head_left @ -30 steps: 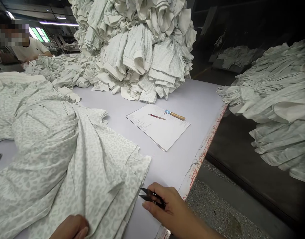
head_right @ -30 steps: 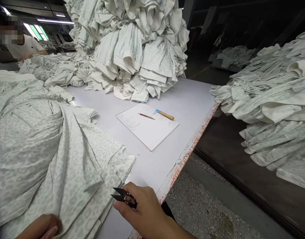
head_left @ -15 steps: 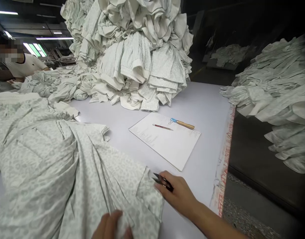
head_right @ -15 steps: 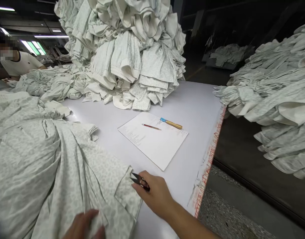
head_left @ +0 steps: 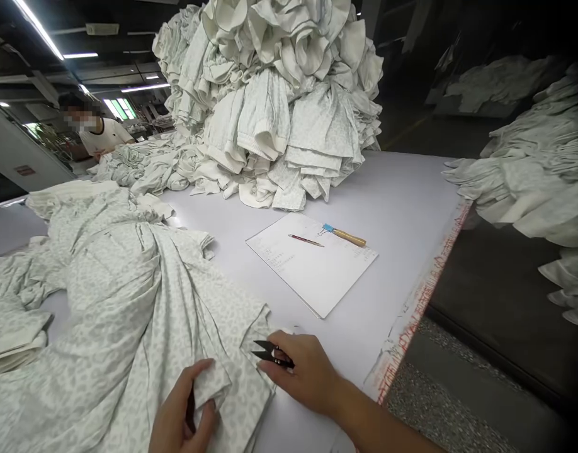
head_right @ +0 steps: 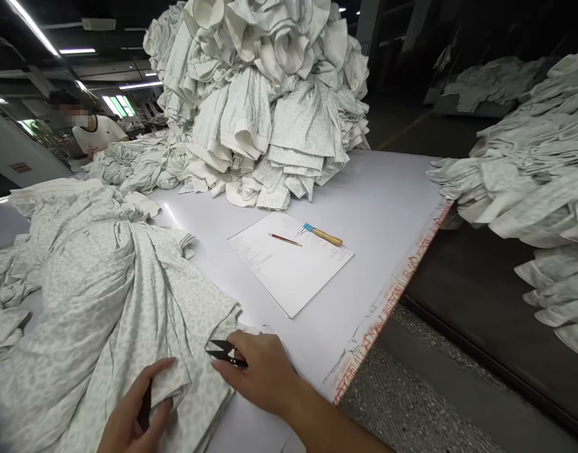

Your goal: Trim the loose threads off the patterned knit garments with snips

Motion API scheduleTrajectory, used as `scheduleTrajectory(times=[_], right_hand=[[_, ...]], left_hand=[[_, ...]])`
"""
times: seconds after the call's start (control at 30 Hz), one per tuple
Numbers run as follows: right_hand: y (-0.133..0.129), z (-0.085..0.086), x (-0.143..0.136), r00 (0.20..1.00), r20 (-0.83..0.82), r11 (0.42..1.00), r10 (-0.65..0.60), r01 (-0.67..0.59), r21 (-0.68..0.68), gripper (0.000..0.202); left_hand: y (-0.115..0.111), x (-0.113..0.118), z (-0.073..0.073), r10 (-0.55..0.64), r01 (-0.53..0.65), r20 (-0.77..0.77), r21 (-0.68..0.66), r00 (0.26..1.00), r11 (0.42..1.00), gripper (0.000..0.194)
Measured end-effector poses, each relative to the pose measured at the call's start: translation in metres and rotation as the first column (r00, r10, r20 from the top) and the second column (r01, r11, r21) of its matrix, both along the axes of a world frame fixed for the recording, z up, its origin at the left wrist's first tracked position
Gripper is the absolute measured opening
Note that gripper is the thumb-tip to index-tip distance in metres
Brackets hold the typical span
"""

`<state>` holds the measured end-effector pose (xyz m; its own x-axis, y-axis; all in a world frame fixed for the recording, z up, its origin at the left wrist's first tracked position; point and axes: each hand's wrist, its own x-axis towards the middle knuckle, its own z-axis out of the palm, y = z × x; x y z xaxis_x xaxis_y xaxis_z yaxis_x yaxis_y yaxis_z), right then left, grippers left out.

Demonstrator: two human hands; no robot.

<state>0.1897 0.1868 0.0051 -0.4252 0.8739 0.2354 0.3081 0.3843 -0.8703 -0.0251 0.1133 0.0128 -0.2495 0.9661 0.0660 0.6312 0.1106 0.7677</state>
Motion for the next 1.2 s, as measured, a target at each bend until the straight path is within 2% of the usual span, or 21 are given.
scheduleTrajectory(times=[0.23, 0.33, 0.43, 0.5, 0.6, 0.73, 0.8, 0.87, 0.93, 1.0, 1.03, 1.1, 1.2], right_hand=[[-0.007, 0.000, -0.006, 0.996, -0.083, 0.993, 0.043, -0.051, -0.102, 0.018], [-0.015, 0.007, -0.016, 0.990, -0.125, 0.986, 0.063, -0.082, -0.147, 0.021], [-0.021, 0.015, -0.027, 0.983, -0.175, 0.977, 0.052, -0.086, -0.194, 0.026], [-0.025, 0.018, -0.034, 0.980, -0.196, 0.972, 0.023, -0.068, -0.225, 0.027], [-0.029, 0.019, -0.045, 0.976, -0.219, 0.955, -0.013, -0.053, -0.292, 0.023], [-0.033, 0.021, -0.063, 0.981, -0.195, 0.933, -0.011, -0.060, -0.356, 0.026], [-0.034, 0.022, -0.071, 0.990, -0.139, 0.947, -0.001, -0.044, -0.317, 0.014], [-0.036, 0.024, -0.076, 0.995, -0.102, 0.957, 0.002, -0.032, -0.288, 0.002], [-0.038, 0.026, -0.080, 0.996, -0.091, 0.963, 0.011, -0.035, -0.267, 0.002], [-0.041, 0.028, -0.082, 0.996, -0.082, 0.976, 0.044, -0.060, -0.211, 0.007], [-0.043, 0.029, -0.084, 0.995, -0.076, 0.981, 0.067, -0.079, -0.178, 0.010], [-0.047, 0.030, -0.085, 0.993, -0.064, 0.983, 0.100, -0.109, -0.146, 0.015], [-0.051, 0.032, -0.084, 0.993, -0.061, 0.977, 0.104, -0.113, -0.179, 0.012]], left_hand=[[-0.008, 0.004, 0.023, 0.069, -0.061, 0.203, -0.042, 0.977, 0.997, 0.035], [-0.006, 0.003, 0.027, 0.047, -0.045, 0.205, -0.011, 0.978, 0.999, 0.038], [0.004, 0.002, 0.023, 0.024, -0.017, 0.152, -0.047, 0.988, 0.999, 0.050], [0.011, 0.000, 0.019, 0.035, -0.022, 0.131, -0.099, 0.991, 0.995, 0.041], [0.016, -0.003, 0.015, 0.031, -0.007, 0.183, -0.130, 0.983, 0.991, 0.025], [0.008, -0.007, 0.023, -0.013, 0.038, 0.296, -0.078, 0.955, 0.996, 0.018], [0.000, -0.009, 0.029, -0.023, 0.045, 0.335, -0.057, 0.942, 0.997, 0.018], [-0.005, -0.015, 0.033, -0.012, 0.025, 0.222, -0.057, 0.975, 0.998, 0.018], [-0.007, -0.023, 0.034, -0.024, 0.024, -0.045, 0.008, 0.999, 1.000, 0.021], [-0.006, -0.032, 0.031, -0.072, 0.093, -0.226, 0.084, 0.971, 0.992, 0.030], [-0.004, -0.035, 0.029, -0.117, 0.143, -0.231, 0.101, 0.966, 0.985, 0.036], [-0.002, -0.038, 0.026, -0.172, 0.182, -0.105, 0.095, 0.979, 0.979, 0.045], [-0.003, -0.033, 0.028, -0.117, 0.097, 0.217, 0.099, 0.969, 0.990, 0.045]])
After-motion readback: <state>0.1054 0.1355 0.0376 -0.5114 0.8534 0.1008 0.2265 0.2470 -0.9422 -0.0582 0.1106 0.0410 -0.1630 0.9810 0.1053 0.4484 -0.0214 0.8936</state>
